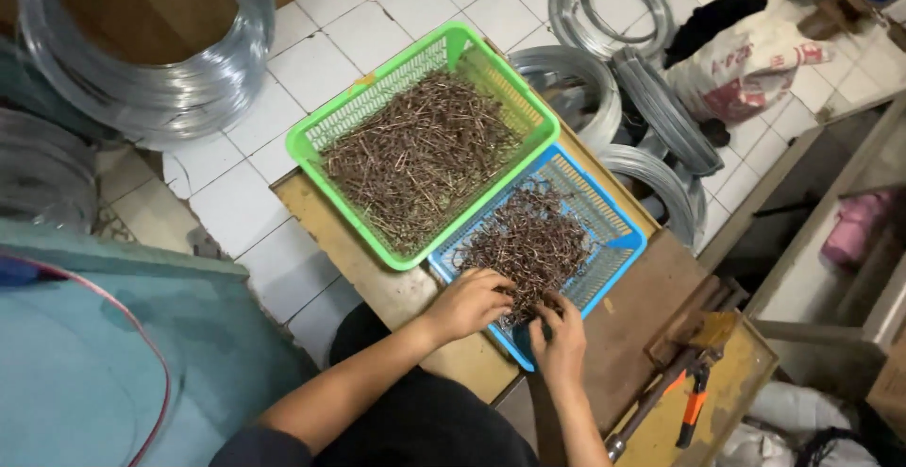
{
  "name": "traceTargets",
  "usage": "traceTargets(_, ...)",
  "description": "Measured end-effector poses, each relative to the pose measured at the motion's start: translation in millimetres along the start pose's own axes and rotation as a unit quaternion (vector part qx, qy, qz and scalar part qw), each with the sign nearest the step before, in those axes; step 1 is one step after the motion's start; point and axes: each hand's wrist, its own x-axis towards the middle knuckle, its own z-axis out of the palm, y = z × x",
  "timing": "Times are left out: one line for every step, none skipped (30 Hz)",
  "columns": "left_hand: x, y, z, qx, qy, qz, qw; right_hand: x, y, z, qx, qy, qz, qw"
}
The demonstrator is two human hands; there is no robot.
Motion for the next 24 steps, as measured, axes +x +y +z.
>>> traceTargets(-4.6,5.4,-12.7,0.001,0.004,-0.002,1.0,4.1,-9.7,-1.5,0.001,-0.001,-0.004,1.0)
traceTargets(-9.3,10.9,-25.4,-0.019,0.051,0.004,0.999,8.1,-19.4,-3.1,0.014,0.023,0.028,0.999)
traceTargets(-13.6,16.4,-38.4,-0.038,0.099,0.01,0.994,12.8,-29.1,-4.8,0.028,0.047,0.061,0.997)
traceTargets(-16.8,19.5,-55.1,-0.037,0.103,0.009,0.994,20.5,-35.2,-4.5,0.028,0.046,0.056,0.997)
traceTargets(-20.4,23.0,-71.2,-0.018,0.133,0.003,0.991,26.8,-41.6,-4.6,0.035,0.043,0.066,0.996)
traceTargets(-23.9,26.6,-87.1,0.001,0.162,-0.003,0.987,33.1,-47.7,-4.8,0.042,0.039,0.077,0.995)
traceTargets(-25.9,8.4,-94.0,0.001,0.163,-0.003,0.987,38.9,-47.6,3.6,0.041,0.039,0.075,0.996)
traceTargets(-27.9,-9.8,-100.7,0.062,0.227,-0.044,0.971,44.7,-47.2,11.8,0.04,0.076,0.026,0.996)
traceTargets(-31.0,-27.6,-107.1,0.122,0.288,-0.086,0.946,49.7,-47.2,20.3,0.039,0.112,-0.024,0.993)
traceTargets(-30.6,-30.7,-123.2,0.122,0.29,-0.086,0.945,52.3,-52.9,22.9,0.039,0.112,-0.026,0.993)
traceTargets(-29.5,-34.9,-141.1,0.168,0.283,-0.141,0.934,56.7,-59.0,26.9,0.043,0.106,-0.042,0.993)
traceTargets(-28.1,-38.5,-159.1,0.213,0.276,-0.195,0.917,61.1,-65.0,30.3,0.046,0.101,-0.057,0.992)
traceTargets(-28.0,-36.4,-173.6,0.214,0.275,-0.192,0.918,70.4,-73.5,37.6,0.046,0.104,-0.056,0.992)
traceTargets(-27.7,-34.2,-187.9,0.246,0.243,-0.248,0.905,79.8,-81.7,44.8,0.053,0.09,-0.095,0.99)
traceTargets(-27.1,-32.3,-199.6,0.274,0.211,-0.305,0.887,88.3,-88.1,51.2,0.058,0.074,-0.135,0.986)
traceTargets(-26.8,-34.1,-201.9,0.274,0.211,-0.303,0.888,100.9,-91.1,63.5,0.056,0.075,-0.133,0.987)
traceTargets(-27.1,-35.4,-204.7,0.283,0.164,-0.354,0.876,114.5,-94.3,75.9,0.054,0.02,-0.159,0.986)
traceTargets(-27.6,-36.5,-207.7,0.29,0.117,-0.404,0.86,128.1,-97.8,88.0,0.051,-0.036,-0.185,0.981)
traceTargets(-31.3,-46.9,-206.4,0.291,0.119,-0.403,0.859,141.6,-97.2,104.9,0.05,-0.035,-0.187,0.981)
traceTargets(-35.1,-57.5,-205.2,0.279,0.112,-0.405,0.864,155.4,-96.9,121.9,0.026,-0.109,-0.183,0.977)
traceTargets(-41.5,-68.2,-203.4,0.267,0.103,-0.409,0.866,167.4,-97.6,140.4,0.003,-0.184,-0.179,0.967)
traceTargets(-40.6,-75.3,-198.4,0.268,0.105,-0.411,0.865,177.5,-108.6,142.0,0.004,-0.185,-0.181,0.966)
traceTargets(-41.5,-81.6,-192.3,0.237,0.14,-0.417,0.866,185.2,-119.9,143.7,-0.038,-0.228,-0.131,0.964)
traceTargets(-42.2,-88.3,-186.4,0.206,0.175,-0.422,0.865,193.2,-131.2,145.5,-0.08,-0.269,-0.081,0.956)
